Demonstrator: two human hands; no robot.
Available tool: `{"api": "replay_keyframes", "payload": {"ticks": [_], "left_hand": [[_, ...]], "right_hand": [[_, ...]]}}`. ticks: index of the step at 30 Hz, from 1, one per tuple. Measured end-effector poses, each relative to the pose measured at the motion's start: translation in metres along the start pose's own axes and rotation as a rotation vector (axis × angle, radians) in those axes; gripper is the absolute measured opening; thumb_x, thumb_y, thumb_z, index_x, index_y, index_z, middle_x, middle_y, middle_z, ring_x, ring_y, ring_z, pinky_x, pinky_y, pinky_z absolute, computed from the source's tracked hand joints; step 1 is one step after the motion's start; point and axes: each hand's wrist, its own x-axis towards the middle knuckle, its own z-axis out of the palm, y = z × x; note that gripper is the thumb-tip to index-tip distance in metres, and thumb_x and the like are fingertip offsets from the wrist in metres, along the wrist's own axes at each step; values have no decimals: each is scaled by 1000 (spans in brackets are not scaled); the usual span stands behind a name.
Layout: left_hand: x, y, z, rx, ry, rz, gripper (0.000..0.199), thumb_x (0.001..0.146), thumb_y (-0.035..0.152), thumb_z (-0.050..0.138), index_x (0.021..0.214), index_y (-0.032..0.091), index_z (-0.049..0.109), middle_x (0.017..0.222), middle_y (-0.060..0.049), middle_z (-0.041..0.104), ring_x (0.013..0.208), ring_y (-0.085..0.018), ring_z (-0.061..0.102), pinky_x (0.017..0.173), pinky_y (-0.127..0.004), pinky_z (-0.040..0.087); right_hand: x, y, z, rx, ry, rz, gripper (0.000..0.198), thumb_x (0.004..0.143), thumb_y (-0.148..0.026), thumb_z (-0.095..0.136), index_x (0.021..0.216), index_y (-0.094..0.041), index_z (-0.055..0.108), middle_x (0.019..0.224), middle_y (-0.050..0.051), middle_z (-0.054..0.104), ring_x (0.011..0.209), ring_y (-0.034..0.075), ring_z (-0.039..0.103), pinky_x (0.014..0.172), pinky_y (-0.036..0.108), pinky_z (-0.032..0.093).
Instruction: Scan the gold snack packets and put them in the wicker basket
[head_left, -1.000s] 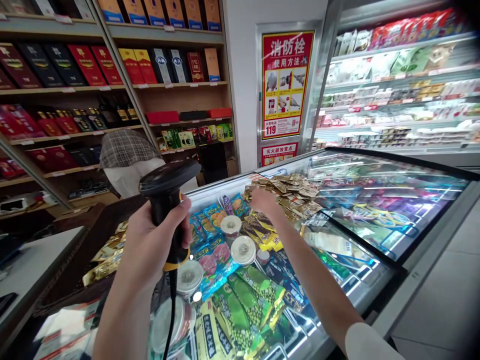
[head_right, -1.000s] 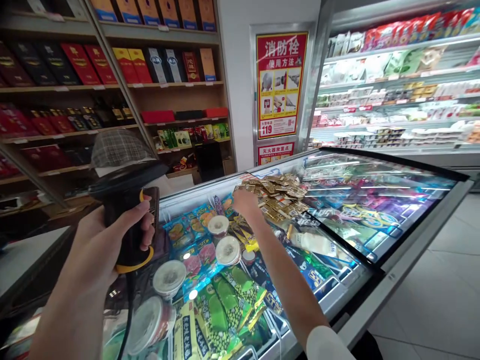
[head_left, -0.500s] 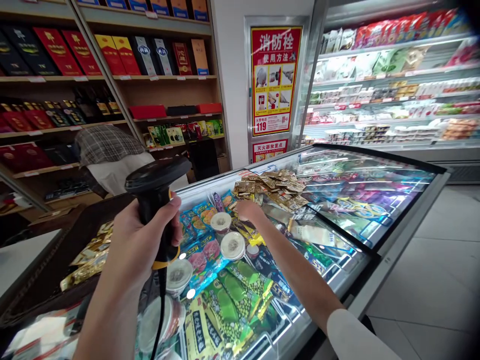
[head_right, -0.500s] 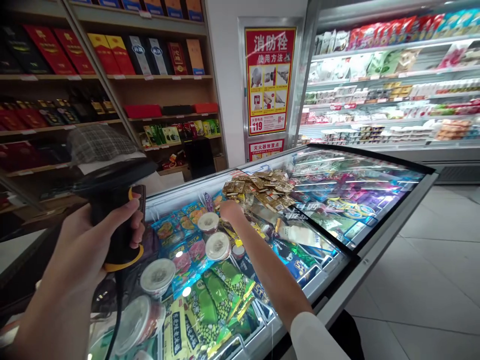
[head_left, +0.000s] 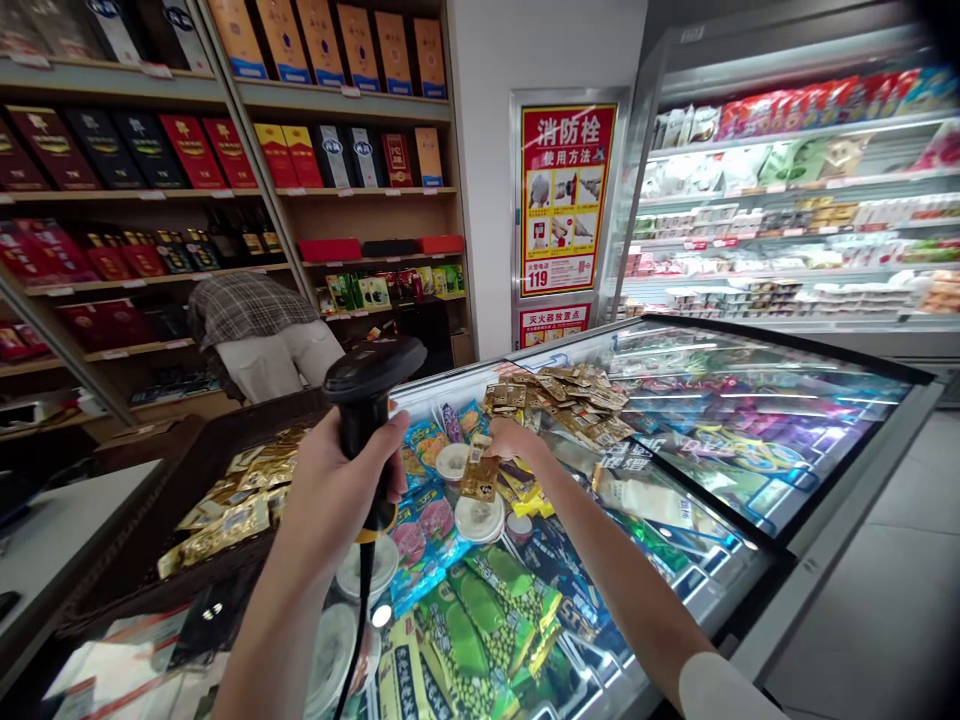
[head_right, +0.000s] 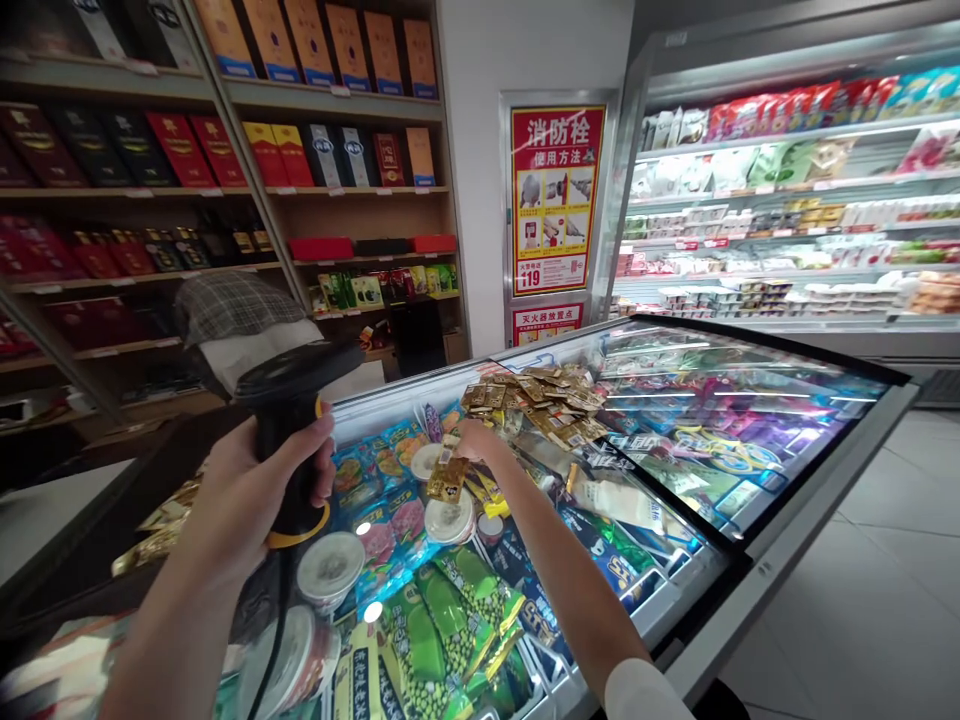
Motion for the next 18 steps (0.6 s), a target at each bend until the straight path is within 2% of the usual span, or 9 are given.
{"api": "replay_keyframes", "payload": {"ticks": [1, 4, 7, 10, 12, 15, 18], "left_hand": [[0, -2, 1, 11, -23, -1, 30, 79, 44, 75, 84, 21, 56, 55, 5, 57, 41, -13, 51, 39, -24, 41], [1, -6, 4, 39, -92, -13, 31, 79, 45, 74, 85, 21, 56, 55, 4, 58, 41, -14, 52, 40, -26, 43], [1, -6, 5, 33, -92, -24, 31, 79, 46, 74, 88, 21, 57, 55, 4, 58, 42, -14, 52, 40, -26, 42], [-1, -4, 4, 2, -71, -9, 30, 81, 46, 73, 86, 22, 56, 55, 5, 57, 42, -13, 51, 41, -25, 41], [-2, -3, 4, -11, -59, 4, 30, 82, 46, 73, 84, 22, 55, 55, 5, 57, 42, -13, 51, 41, -25, 41], [-1, -4, 5, -15, -53, 8, 31, 81, 46, 73, 84, 22, 55, 55, 6, 57, 41, -13, 51, 41, -25, 41], [2, -7, 7, -19, -69, 0, 31, 80, 45, 74, 83, 21, 55, 53, 6, 57, 40, -13, 52, 40, -25, 42]], "right_hand": [[-2, -2, -1, 19, -38, -2, 4, 79, -18, 74, 80, -14, 73, 85, 11, 78, 77, 26, 76, 62, 26, 57], [-8, -9, -7, 161, -141, -32, 7, 85, -16, 66, 80, -15, 72, 79, 9, 78, 73, 22, 76, 59, 23, 57], [-13, -14, -14, 308, -186, -34, 13, 88, -14, 61, 96, -13, 71, 76, 11, 77, 72, 25, 77, 57, 26, 59], [-14, -15, -22, 402, -156, -89, 25, 95, -14, 50, 112, -13, 67, 76, 11, 76, 74, 26, 77, 60, 28, 60], [-14, -16, -27, 411, -78, -149, 25, 99, -17, 45, 115, -15, 64, 79, 10, 77, 78, 25, 78, 64, 27, 60], [-12, -21, -33, 375, 163, -206, 19, 101, -21, 46, 111, -17, 61, 86, 10, 77, 85, 24, 78, 72, 26, 59], [-11, -30, -35, 558, 363, -260, 17, 104, -25, 40, 108, -21, 56, 90, 7, 77, 90, 22, 78, 74, 26, 60]]}}
